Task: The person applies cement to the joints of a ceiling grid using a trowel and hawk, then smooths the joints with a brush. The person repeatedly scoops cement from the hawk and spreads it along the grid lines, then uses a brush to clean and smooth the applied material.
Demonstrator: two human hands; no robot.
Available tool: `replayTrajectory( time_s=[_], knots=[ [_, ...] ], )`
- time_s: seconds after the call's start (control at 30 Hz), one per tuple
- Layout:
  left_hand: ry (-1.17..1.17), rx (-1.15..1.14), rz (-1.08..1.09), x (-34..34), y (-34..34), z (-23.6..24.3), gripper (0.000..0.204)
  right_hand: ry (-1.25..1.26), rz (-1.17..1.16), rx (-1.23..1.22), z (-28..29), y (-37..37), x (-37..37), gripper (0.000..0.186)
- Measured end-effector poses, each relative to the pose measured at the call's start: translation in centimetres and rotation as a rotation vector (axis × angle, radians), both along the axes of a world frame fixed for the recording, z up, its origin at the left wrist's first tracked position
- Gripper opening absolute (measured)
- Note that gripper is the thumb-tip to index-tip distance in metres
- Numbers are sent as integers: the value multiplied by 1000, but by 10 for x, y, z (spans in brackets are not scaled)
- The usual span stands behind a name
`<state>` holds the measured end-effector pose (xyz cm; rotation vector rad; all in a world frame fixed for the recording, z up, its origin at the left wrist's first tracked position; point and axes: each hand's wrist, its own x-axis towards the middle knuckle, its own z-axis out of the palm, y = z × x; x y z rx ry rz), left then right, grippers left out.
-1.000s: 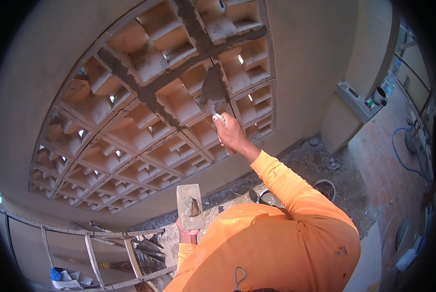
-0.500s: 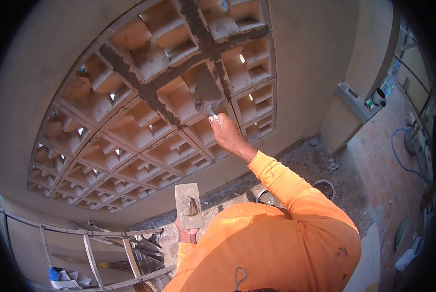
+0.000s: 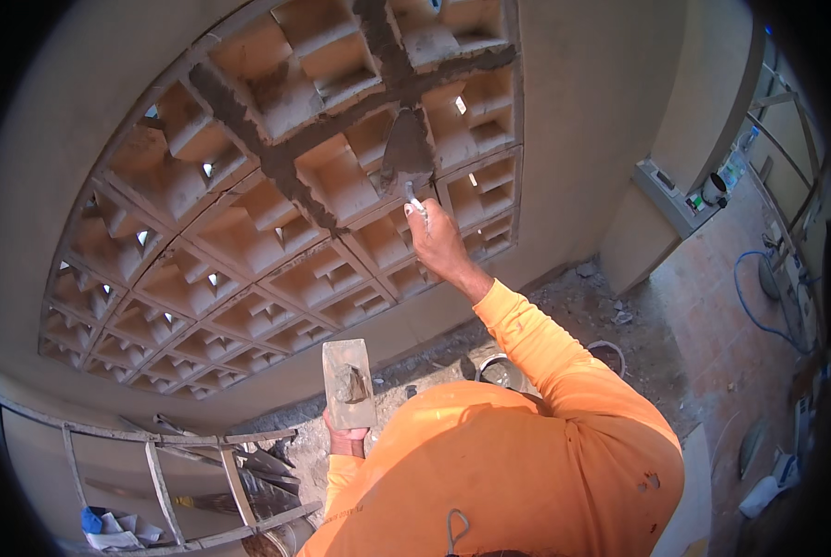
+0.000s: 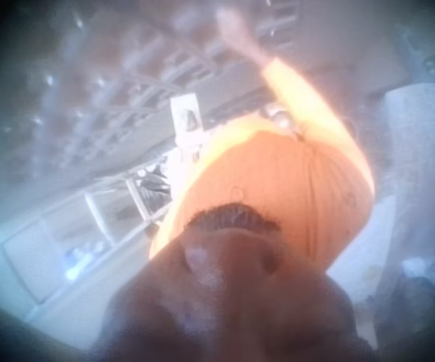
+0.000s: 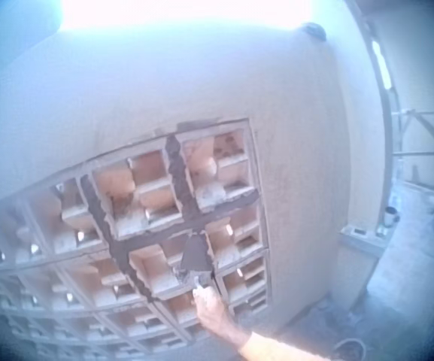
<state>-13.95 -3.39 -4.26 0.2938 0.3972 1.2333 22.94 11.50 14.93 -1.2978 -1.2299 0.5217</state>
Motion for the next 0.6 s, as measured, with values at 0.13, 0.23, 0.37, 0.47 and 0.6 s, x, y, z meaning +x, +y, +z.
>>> replayTrajectory(
  time_s=[0.13,0.23,0.37,0.47,0.6],
  knots=[
    [81,-46,10,-1,5,-1,51,-74,-51,-30,-27,9,5,35],
    [62,-18,-1,0,3,-1,50,-152,3,3,-58,-5,-4,36],
    [-39,54,-78,-1,3,-5,51,-96,-117,107,-74,-3,-6,32],
    [-12,64,-67,6,1,5,51,-90,-164,7,-85,9,4,32],
    [5,-85,-21,2,0,1,53,-118,-115,-175,-112,-6,8,32]
  ],
)
